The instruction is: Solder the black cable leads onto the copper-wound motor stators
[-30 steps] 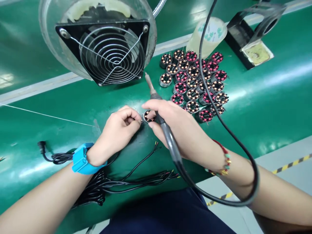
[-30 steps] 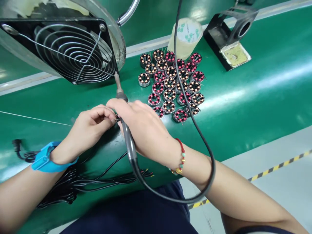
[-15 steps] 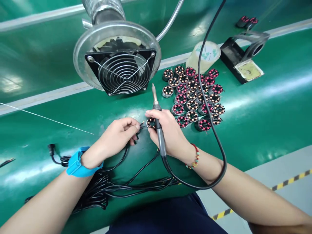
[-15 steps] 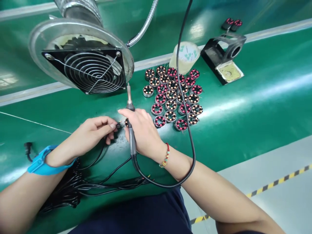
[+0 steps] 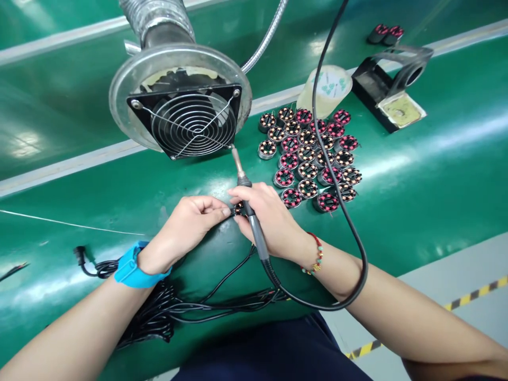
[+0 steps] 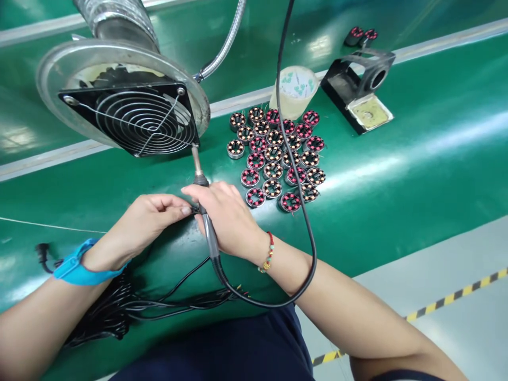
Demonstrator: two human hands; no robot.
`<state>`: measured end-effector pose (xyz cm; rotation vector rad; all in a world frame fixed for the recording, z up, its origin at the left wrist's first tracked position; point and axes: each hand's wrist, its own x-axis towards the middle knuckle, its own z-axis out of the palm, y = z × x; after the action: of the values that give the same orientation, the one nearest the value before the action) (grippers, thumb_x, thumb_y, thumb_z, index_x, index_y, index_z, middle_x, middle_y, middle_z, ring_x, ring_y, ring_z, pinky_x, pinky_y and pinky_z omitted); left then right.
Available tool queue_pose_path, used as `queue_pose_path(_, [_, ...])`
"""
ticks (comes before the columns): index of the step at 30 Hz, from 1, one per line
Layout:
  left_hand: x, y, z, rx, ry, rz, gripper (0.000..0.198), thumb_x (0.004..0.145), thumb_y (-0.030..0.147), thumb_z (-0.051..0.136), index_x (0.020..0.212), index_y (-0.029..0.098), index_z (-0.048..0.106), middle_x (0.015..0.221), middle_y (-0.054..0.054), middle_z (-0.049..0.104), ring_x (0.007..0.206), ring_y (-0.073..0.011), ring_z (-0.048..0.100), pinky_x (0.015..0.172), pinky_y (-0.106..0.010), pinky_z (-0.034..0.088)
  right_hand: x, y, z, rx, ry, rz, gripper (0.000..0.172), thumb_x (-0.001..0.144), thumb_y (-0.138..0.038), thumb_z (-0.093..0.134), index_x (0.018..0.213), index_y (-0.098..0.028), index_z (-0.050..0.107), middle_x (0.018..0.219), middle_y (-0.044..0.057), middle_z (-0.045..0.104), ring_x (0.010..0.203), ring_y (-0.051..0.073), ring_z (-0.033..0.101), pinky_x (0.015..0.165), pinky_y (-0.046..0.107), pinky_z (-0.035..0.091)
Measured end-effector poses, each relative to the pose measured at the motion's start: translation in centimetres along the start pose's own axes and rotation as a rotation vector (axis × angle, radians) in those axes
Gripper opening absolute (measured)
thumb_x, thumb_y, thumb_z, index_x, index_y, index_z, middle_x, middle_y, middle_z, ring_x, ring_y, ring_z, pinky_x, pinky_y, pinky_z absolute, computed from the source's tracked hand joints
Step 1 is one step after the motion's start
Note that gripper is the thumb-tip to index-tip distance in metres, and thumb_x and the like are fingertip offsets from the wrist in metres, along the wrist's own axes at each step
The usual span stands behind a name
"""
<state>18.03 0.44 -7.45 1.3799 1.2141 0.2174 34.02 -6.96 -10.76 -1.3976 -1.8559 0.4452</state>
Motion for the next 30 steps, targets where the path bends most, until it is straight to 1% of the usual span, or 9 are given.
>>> queue_pose_path(4, [-0.07,0.05,0.26,-0.023,-0.012,0.009,0.024,0.067,0.039,0.068,0.067,0.015,0.068,0.066,0.0,0.062,0.062,-0.0106,0.048,0.059,-0.022,0.039,0.01,0.1,0.26,0.002,-0.002,-0.017,0.039,0.081,-0.008,0.051,0.118,-0.016,0.049,0.099,0.007,0.066,0.092,0.023,0.053,0.082,0.039,0.041])
queue_pose_path(7, [-0.12,0.12,0.1,-0.009,-0.003,0.017,0.023,0.072,0.039,0.065,0.068,0.016,0.067,0.061,0.003,0.056,0.057,-0.0081,0.042,0.056,-0.02,0.036,-0.03,0.01,0.23,0.038,0.048,0.003,0.041,0.079,-0.008,0.052,0.119,-0.016,0.048,0.097,0.007,0.065,0.091,0.023,0.053,0.082,0.038,0.043])
queue_pose_path(10, [-0.21,0.23,-0.04,0.017,-0.011,-0.004,0.023,0.076,0.037,0.061,0.068,0.016,0.065,0.056,0.006,0.048,0.053,-0.0066,0.035,0.052,-0.019,0.032,-0.07,-0.08,0.12,0.052,0.112,0.053,0.038,0.081,-0.009,0.05,0.117,-0.018,0.048,0.091,0.005,0.064,0.086,0.022,0.053,0.081,0.037,0.044])
queue_pose_path(12, [-0.23,0.25,-0.07,0.014,-0.01,-0.004,0.021,0.076,0.035,0.062,0.069,0.016,0.066,0.058,0.005,0.05,0.053,-0.0065,0.036,0.052,-0.019,0.032,-0.04,-0.1,0.12,0.041,0.103,0.081,0.037,0.081,-0.008,0.049,0.115,-0.02,0.049,0.088,0.003,0.064,0.083,0.022,0.053,0.079,0.037,0.043])
queue_pose_path(15, [-0.17,0.11,-0.13,-0.003,-0.015,0.012,0.018,0.074,0.033,0.064,0.07,0.016,0.067,0.065,0.003,0.057,0.058,-0.0074,0.042,0.057,-0.019,0.036,0.08,-0.1,0.21,0.057,0.075,0.095,0.037,0.08,-0.007,0.05,0.114,-0.021,0.05,0.086,0.001,0.065,0.084,0.021,0.055,0.08,0.037,0.041])
queue_pose_path(19, [-0.09,-0.13,-0.2,-0.007,-0.03,0.01,0.017,0.074,0.033,0.065,0.071,0.017,0.067,0.069,0.002,0.06,0.063,-0.0093,0.047,0.06,-0.02,0.039,0.21,-0.18,0.32,0.092,0.088,0.099,0.035,0.081,-0.007,0.048,0.113,-0.021,0.051,0.084,0.001,0.066,0.084,0.02,0.056,0.082,0.036,0.04])
queue_pose_path(25, [-0.16,0.01,-0.07,0.005,-0.032,0.0,0.018,0.073,0.035,0.065,0.072,0.017,0.067,0.067,0.001,0.057,0.06,-0.0099,0.045,0.055,-0.02,0.036,0.19,-0.26,0.48,0.101,0.1,0.125,0.034,0.081,-0.007,0.047,0.111,-0.022,0.05,0.083,0.001,0.065,0.083,0.02,0.057,0.085,0.036,0.04])
queue_pose_path(28, [-0.15,0.07,-0.03,0.003,-0.031,-0.008,0.017,0.073,0.034,0.065,0.072,0.017,0.067,0.064,0.002,0.054,0.057,-0.0092,0.041,0.052,-0.02,0.033,0.12,-0.16,0.5,0.106,0.084,0.114,0.036,0.08,-0.007,0.048,0.112,-0.023,0.049,0.082,0.0,0.065,0.083,0.02,0.057,0.084,0.036,0.04])
queue_pose_path(30, [-0.11,0.05,-0.02,0.002,-0.031,-0.007,0.018,0.073,0.035,0.066,0.072,0.017,0.067,0.065,0.002,0.055,0.058,-0.0092,0.042,0.052,-0.02,0.034,0.08,-0.08,0.45,0.113,0.077,0.105,0.036,0.08,-0.007,0.048,0.113,-0.023,0.048,0.083,-0.001,0.065,0.084,0.02,0.057,0.085,0.036,0.039])
